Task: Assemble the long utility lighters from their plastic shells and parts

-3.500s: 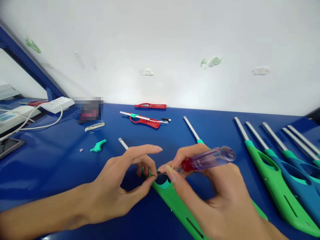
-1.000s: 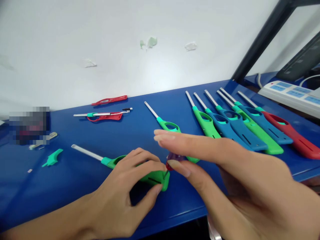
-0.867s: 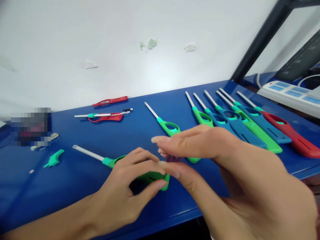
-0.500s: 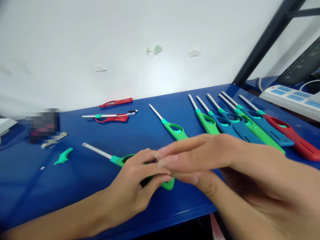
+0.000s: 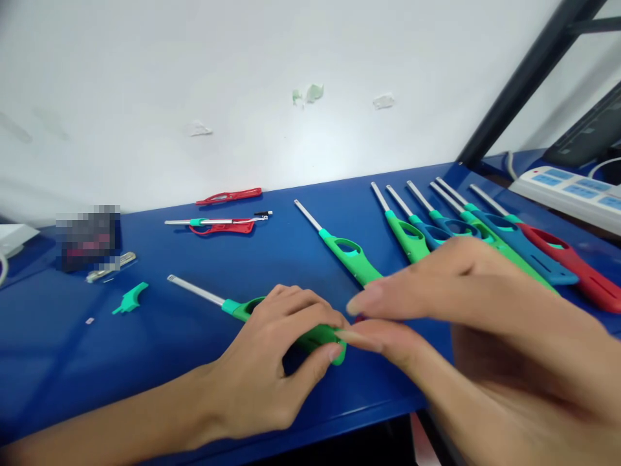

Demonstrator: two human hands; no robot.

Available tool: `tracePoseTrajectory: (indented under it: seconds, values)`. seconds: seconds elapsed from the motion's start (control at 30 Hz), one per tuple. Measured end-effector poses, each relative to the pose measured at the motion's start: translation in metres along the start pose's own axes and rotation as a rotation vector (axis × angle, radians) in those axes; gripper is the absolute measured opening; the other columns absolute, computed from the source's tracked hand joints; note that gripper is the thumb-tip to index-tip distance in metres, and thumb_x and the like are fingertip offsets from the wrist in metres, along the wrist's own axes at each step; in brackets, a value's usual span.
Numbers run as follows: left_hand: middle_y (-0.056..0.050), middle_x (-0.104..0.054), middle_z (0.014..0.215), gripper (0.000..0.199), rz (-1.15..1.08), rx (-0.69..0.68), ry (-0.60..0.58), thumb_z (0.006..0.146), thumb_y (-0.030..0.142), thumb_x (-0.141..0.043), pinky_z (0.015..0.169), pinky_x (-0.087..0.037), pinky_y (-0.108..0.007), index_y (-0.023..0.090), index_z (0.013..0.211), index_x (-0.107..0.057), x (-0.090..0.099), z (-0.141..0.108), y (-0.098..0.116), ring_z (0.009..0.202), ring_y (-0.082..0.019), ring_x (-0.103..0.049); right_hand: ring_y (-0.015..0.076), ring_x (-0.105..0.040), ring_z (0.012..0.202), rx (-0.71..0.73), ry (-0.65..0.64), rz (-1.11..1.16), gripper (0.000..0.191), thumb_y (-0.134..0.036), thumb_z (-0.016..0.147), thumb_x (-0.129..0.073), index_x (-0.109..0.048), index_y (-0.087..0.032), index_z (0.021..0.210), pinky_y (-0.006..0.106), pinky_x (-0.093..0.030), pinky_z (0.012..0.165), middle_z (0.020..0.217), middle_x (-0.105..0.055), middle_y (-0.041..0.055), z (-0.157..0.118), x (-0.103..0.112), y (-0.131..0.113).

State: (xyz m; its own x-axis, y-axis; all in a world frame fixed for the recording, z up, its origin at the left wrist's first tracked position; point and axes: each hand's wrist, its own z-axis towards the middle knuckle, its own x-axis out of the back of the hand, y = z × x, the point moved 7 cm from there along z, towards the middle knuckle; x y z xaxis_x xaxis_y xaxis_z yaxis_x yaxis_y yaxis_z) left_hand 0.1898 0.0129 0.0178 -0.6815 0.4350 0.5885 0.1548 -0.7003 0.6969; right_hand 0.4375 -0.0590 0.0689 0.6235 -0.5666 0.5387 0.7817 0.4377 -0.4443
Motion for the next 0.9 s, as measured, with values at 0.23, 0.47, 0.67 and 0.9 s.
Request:
tracePoseTrajectory:
  seconds: [0.23, 0.47, 0.67, 0.9]
  values:
    - [0.001, -0.091, 0.12, 0.016, 0.022, 0.02, -0.072, 0.126, 0.024, -0.08, 0.098, -0.048, -0.041, 0.023, 0.111, -0.087, -0.002, 0.002, -0.003, 0.103, -0.021, -0.078, 0.04, -0.092, 0.118, 0.077, -0.034, -0.021, 0.032, -0.055, 0.118, -0.086, -0.095, -0.047, 0.147, 0.048, -0.08, 0.084, 0.135, -0.091, 0.0092, -0.017, -0.009, -0.017]
    - [0.0, -0.091, 0.122, 0.023, 0.032, 0.03, -0.058, 0.128, 0.022, -0.069, 0.1, -0.049, -0.044, 0.023, 0.114, -0.087, -0.001, 0.001, -0.001, 0.105, -0.023, -0.08, 0.0409, -0.092, 0.109, -0.013, 0.137, 0.082, 0.02, -0.061, 0.106, -0.1, -0.098, -0.043, 0.115, 0.051, -0.081, 0.08, 0.11, -0.09, 0.0095, -0.044, 0.005, -0.009]
    - [0.0, -0.089, 0.119, 0.022, 0.013, 0.004, -0.008, 0.121, 0.019, -0.065, 0.098, -0.05, -0.046, 0.025, 0.111, -0.084, -0.005, -0.004, -0.004, 0.101, -0.024, -0.078, 0.0376, -0.091, 0.101, -0.048, 0.06, 0.127, 0.015, -0.051, 0.106, -0.102, -0.097, -0.043, 0.117, 0.051, -0.079, 0.081, 0.111, -0.09, 0.0082, -0.016, -0.017, -0.039]
    - [-0.003, -0.086, 0.124, 0.035, 0.003, -0.017, 0.017, 0.096, 0.015, -0.066, 0.104, -0.057, -0.05, 0.025, 0.125, -0.084, -0.009, -0.009, -0.006, 0.102, -0.025, -0.08, 0.0395, -0.09, 0.103, -0.009, 0.109, 0.172, 0.022, -0.059, 0.098, -0.109, -0.096, -0.045, 0.108, 0.053, -0.079, 0.08, 0.103, -0.089, 0.0073, -0.041, -0.004, -0.027]
